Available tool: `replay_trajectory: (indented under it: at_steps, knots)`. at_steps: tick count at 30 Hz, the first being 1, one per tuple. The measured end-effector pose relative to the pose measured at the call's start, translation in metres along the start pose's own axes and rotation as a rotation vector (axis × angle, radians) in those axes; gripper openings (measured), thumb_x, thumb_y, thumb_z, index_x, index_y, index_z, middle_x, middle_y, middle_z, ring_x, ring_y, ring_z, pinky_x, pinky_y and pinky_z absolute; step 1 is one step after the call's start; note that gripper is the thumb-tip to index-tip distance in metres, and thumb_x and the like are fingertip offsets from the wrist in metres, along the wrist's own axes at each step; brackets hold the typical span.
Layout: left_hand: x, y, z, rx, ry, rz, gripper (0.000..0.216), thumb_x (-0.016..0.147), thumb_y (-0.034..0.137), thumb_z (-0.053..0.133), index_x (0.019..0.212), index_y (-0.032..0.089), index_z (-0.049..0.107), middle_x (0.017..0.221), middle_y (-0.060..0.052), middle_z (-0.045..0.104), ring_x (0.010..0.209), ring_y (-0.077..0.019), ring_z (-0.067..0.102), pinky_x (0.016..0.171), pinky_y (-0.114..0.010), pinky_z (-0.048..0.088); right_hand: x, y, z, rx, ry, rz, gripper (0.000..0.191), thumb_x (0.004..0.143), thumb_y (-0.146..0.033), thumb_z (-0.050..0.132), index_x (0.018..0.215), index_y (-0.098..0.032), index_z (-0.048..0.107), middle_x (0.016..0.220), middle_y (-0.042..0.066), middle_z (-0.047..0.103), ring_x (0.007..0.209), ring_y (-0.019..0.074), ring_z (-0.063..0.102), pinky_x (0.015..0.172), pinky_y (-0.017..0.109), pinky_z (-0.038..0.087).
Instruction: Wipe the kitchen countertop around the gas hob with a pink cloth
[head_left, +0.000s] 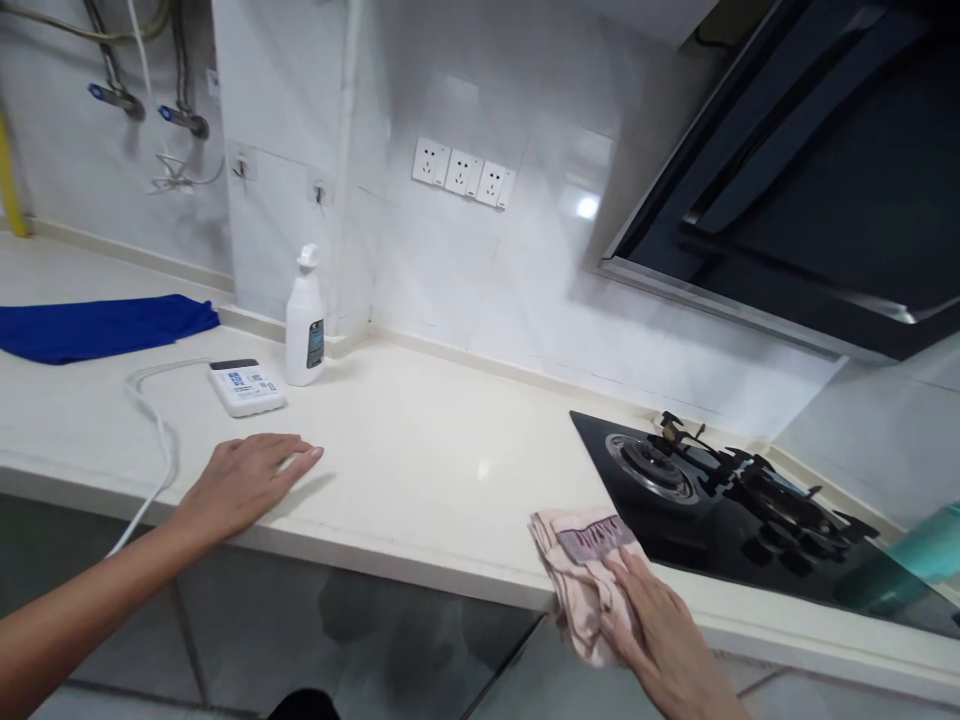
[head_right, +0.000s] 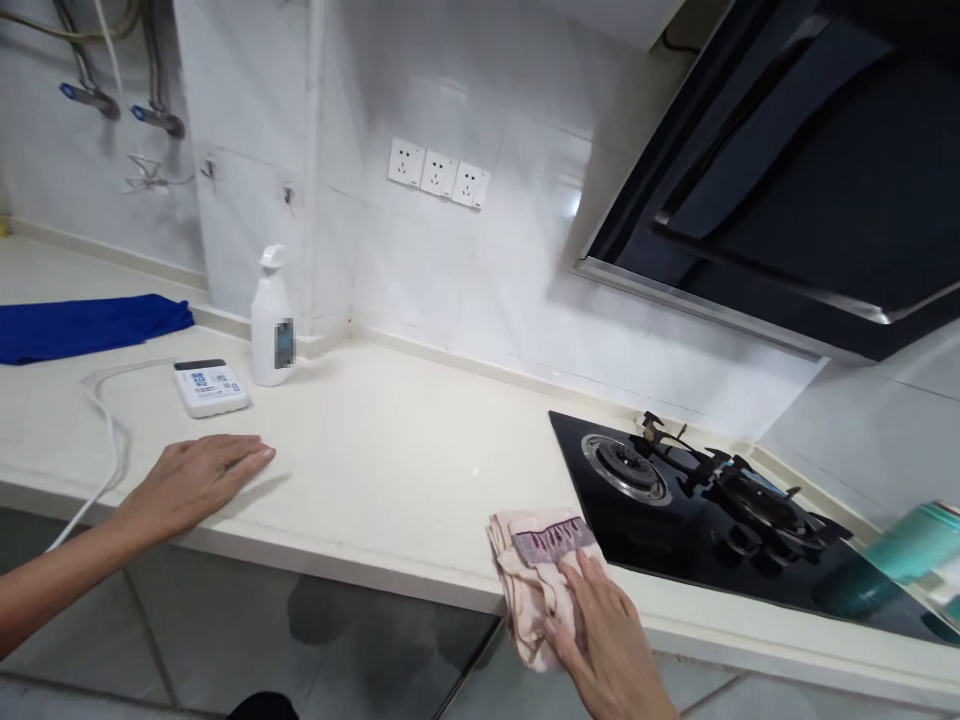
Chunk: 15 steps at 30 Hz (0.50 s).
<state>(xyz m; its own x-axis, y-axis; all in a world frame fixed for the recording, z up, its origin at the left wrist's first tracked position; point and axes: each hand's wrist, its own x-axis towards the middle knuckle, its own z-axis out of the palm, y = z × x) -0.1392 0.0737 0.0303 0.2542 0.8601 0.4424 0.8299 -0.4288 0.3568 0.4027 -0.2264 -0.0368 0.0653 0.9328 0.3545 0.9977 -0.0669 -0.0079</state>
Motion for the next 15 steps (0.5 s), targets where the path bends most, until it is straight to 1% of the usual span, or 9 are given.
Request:
replay_trajectory:
  at_steps: [1, 3, 6, 8, 10, 12, 14, 15]
  knots:
    - [0.000, 0.000, 0.000, 0.009, 0.004, 0.007, 0.062, 0.097, 0.066, 0.037, 0.117, 0.022, 0.075, 0.134, -0.010, 0.076, 0.136, -0.0365, 0.057, 0.112, -0.059, 0.040, 0.007, 0.000, -0.003, 0.009, -0.050, 0.036, 0.071, 0.103, -0.066, 0.042, 0.158, -0.021, 0.053, 0.167, 0.013, 0.045, 0.157, 0.0332, 0.038, 0.125, 0.056, 0.038]
    - [-0.001, 0.002, 0.000, 0.023, 0.003, 0.005, 0.063, 0.094, 0.068, 0.037, 0.116, 0.023, 0.076, 0.135, -0.011, 0.076, 0.136, -0.0366, 0.058, 0.112, -0.056, 0.040, 0.036, -0.008, -0.010, 0.033, -0.161, 0.131, 0.079, 0.102, -0.070, 0.038, 0.164, -0.020, 0.044, 0.170, 0.013, 0.039, 0.160, 0.0327, 0.031, 0.128, 0.056, 0.032]
    - [-0.002, 0.006, -0.002, 0.031, -0.011, -0.009, 0.064, 0.092, 0.070, 0.037, 0.113, 0.025, 0.078, 0.135, -0.010, 0.076, 0.137, -0.0370, 0.059, 0.112, -0.054, 0.039, 0.105, -0.037, -0.022, 0.083, -0.307, 0.238, 0.089, 0.101, -0.074, 0.034, 0.170, -0.019, 0.028, 0.177, 0.013, 0.022, 0.165, 0.0315, 0.016, 0.132, 0.054, 0.019]
    - [-0.002, 0.008, -0.004, 0.027, -0.031, -0.021, 0.066, 0.092, 0.071, 0.036, 0.114, 0.025, 0.078, 0.136, -0.010, 0.075, 0.139, -0.0375, 0.058, 0.112, -0.053, 0.039, 0.156, -0.063, -0.027, 0.111, -0.370, 0.271, 0.091, 0.101, -0.073, 0.036, 0.171, -0.016, 0.023, 0.178, 0.016, 0.014, 0.166, 0.0334, 0.008, 0.133, 0.055, 0.013]
    - [-0.002, 0.010, -0.005, 0.022, -0.044, -0.041, 0.068, 0.093, 0.072, 0.035, 0.115, 0.024, 0.078, 0.137, -0.010, 0.075, 0.140, -0.0380, 0.057, 0.113, -0.053, 0.038, 0.201, -0.091, -0.028, 0.140, -0.405, 0.260, 0.093, 0.102, -0.071, 0.040, 0.171, -0.013, 0.020, 0.178, 0.021, 0.011, 0.165, 0.0363, 0.006, 0.132, 0.058, 0.010]
    - [-0.002, 0.011, -0.007, 0.012, -0.052, -0.058, 0.069, 0.093, 0.072, 0.034, 0.117, 0.024, 0.077, 0.139, -0.011, 0.074, 0.141, -0.0377, 0.057, 0.113, -0.052, 0.038, 0.236, -0.124, -0.025, 0.168, -0.422, 0.204, 0.094, 0.101, -0.072, 0.043, 0.171, -0.014, 0.022, 0.178, 0.022, 0.012, 0.165, 0.0378, 0.007, 0.131, 0.060, 0.010]
    - [-0.002, 0.012, -0.008, -0.002, -0.052, -0.076, 0.070, 0.094, 0.072, 0.034, 0.120, 0.023, 0.076, 0.142, -0.012, 0.071, 0.143, -0.0373, 0.055, 0.116, -0.053, 0.036, 0.259, -0.165, -0.020, 0.199, -0.432, 0.111, 0.094, 0.098, -0.077, 0.047, 0.171, -0.022, 0.026, 0.179, 0.017, 0.014, 0.166, 0.0354, 0.008, 0.131, 0.057, 0.010]
    - [-0.002, 0.013, -0.008, -0.009, -0.051, -0.088, 0.070, 0.094, 0.072, 0.034, 0.122, 0.023, 0.076, 0.145, -0.012, 0.070, 0.144, -0.0372, 0.054, 0.117, -0.054, 0.035, 0.265, -0.188, -0.018, 0.221, -0.439, 0.043, 0.094, 0.096, -0.080, 0.049, 0.170, -0.026, 0.028, 0.179, 0.014, 0.014, 0.166, 0.0342, 0.007, 0.131, 0.056, 0.009]
